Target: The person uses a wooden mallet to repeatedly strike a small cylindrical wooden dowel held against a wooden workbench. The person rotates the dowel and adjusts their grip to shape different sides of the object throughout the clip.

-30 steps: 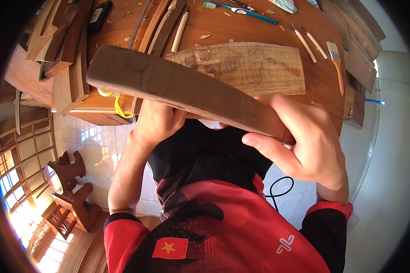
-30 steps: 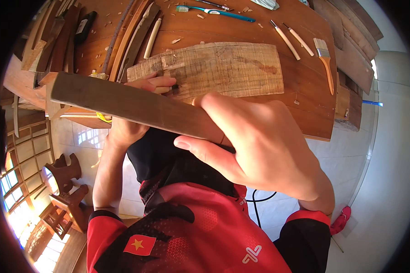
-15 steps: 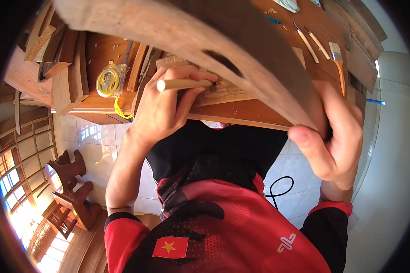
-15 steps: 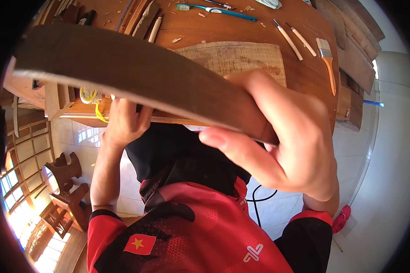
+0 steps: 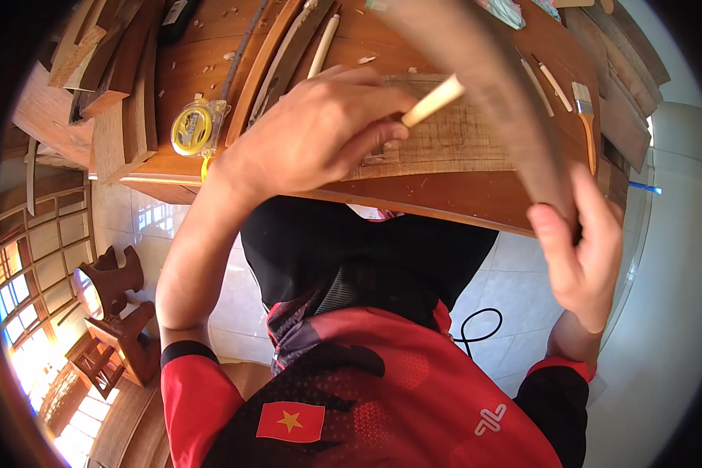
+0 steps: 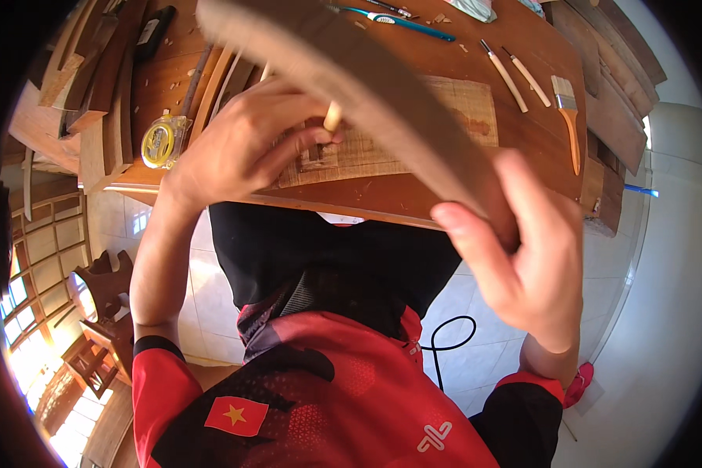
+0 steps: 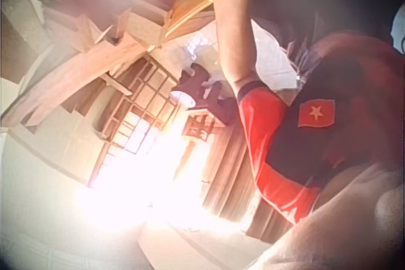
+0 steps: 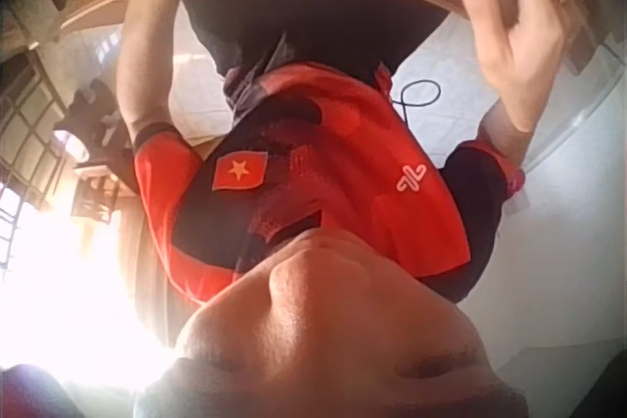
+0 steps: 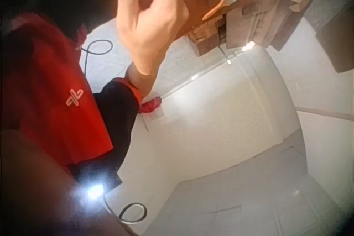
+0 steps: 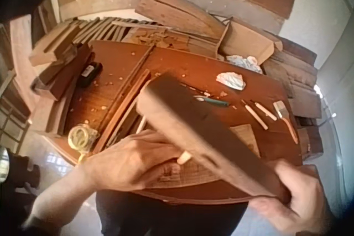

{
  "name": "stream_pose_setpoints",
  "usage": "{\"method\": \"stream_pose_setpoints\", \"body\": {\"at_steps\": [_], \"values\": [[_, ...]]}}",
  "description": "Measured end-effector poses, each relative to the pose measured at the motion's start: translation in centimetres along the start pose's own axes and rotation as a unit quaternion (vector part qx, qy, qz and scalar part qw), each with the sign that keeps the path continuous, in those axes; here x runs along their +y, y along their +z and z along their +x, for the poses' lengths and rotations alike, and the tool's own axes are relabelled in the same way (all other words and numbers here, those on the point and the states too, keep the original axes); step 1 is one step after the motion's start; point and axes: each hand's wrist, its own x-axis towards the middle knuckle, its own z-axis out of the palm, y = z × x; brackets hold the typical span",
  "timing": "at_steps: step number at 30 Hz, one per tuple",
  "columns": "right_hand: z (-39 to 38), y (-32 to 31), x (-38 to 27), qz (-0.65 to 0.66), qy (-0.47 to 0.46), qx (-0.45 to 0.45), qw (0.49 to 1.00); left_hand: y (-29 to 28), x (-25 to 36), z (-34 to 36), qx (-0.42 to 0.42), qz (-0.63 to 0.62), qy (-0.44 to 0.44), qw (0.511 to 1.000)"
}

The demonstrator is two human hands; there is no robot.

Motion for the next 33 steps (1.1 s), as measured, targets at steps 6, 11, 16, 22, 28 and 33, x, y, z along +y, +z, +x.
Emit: {"method": "stream_pose_setpoints", "body": {"at_steps": [6, 11, 16, 22, 28, 33], "values": [[-1.1, -0.1, 0.7, 0.08, 0.092, 0.01, 0.992, -1.3, 0.7, -0.9, 0.013, -0.164, -0.098, 0.982], [-1.3, 0.3, 1.3, 0.087, 0.088, 0.017, 0.992, -0.9, 1.1, -1.8, -0.008, -0.134, -0.097, 0.986], [-1.3, -0.1, 1.2, 0.063, 0.05, 0.011, 0.997, -0.2, 1.0, -2.1, 0.005, -0.113, -0.09, 0.99], [-1.1, 0.0, 0.8, 0.032, -0.027, 0.012, 0.999, 0.0, 1.5, -1.4, 0.028, -0.032, -0.063, 0.997], [-1.0, 0.9, 0.6, 0.043, -0.019, -0.011, 0.999, 0.1, 2.3, -1.4, 0.029, 0.084, -0.038, 0.995], [-1.7, 0.8, 0.5, 0.078, 0.016, 0.024, 0.997, -0.1, 2.1, -0.8, -0.01, 0.058, -0.08, 0.995]]}}
